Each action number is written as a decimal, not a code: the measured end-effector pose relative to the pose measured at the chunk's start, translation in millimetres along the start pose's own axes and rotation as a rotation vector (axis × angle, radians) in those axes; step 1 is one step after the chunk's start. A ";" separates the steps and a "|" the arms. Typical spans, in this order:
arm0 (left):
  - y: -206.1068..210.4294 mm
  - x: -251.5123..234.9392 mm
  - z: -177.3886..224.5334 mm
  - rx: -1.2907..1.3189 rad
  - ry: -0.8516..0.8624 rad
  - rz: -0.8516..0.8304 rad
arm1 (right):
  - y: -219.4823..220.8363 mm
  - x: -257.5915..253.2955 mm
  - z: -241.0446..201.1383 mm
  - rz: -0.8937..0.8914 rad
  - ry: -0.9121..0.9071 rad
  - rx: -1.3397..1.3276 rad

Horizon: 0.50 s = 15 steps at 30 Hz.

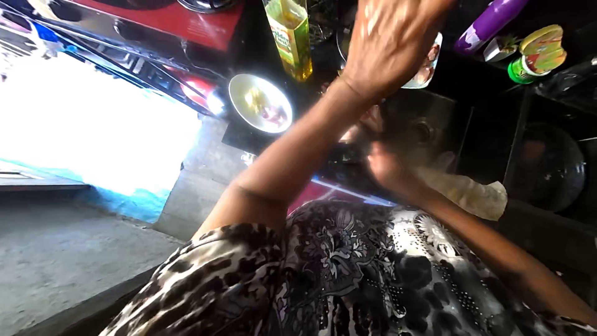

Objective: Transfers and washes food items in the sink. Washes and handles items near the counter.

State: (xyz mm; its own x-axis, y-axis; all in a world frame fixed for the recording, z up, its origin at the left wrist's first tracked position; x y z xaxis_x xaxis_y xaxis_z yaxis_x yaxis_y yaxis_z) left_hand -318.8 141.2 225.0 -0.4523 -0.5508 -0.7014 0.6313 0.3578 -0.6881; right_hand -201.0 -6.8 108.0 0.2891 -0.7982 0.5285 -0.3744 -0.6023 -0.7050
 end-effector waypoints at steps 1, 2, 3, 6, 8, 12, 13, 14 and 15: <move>38.9 29.3 -11.3 0.044 0.010 -0.157 | 1.3 2.7 -1.0 -0.021 -0.001 -0.013; 73.5 64.9 -25.1 0.099 -0.017 -0.356 | 5.0 2.0 -1.2 -0.030 -0.013 -0.003; 92.3 82.1 -37.8 0.117 -0.066 -0.497 | 4.6 -4.5 -1.6 -0.020 -0.026 0.016; 76.8 61.2 -35.2 0.166 -0.182 -0.671 | 1.8 -0.2 -1.9 -0.069 -0.015 -0.021; 37.8 16.0 -23.5 0.110 -0.168 -0.596 | -0.2 -6.0 1.9 0.014 -0.075 0.001; 16.5 -8.5 -21.1 0.004 -0.091 -0.350 | 0.2 -5.5 3.5 0.012 -0.071 0.023; 39.3 15.1 -32.2 0.051 -0.078 -0.421 | -0.6 -4.5 0.4 -0.027 -0.049 0.009; 65.7 51.1 -45.6 0.112 -0.089 -0.576 | 1.9 -2.6 -2.5 -0.062 -0.042 0.006; 83.9 78.6 -56.5 0.151 -0.130 -0.722 | 2.9 -4.2 -3.3 -0.067 -0.044 0.030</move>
State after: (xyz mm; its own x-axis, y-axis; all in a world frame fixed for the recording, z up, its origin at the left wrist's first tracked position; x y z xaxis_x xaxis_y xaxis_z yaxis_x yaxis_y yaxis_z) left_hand -337.0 170.5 101.6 -0.7148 -0.6975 -0.0511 0.2895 -0.2285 -0.9295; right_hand -206.2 -5.2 105.3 0.3509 -0.7546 0.5545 -0.3261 -0.6536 -0.6830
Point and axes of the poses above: each hand's wrist, its own x-axis away from the middle knuckle, its own y-axis out of the palm, z = x × y, the point moved 2 cm from there along -x, towards the middle knuckle, and after that the axes turned 15 degrees about -z, right-handed, at the moved point
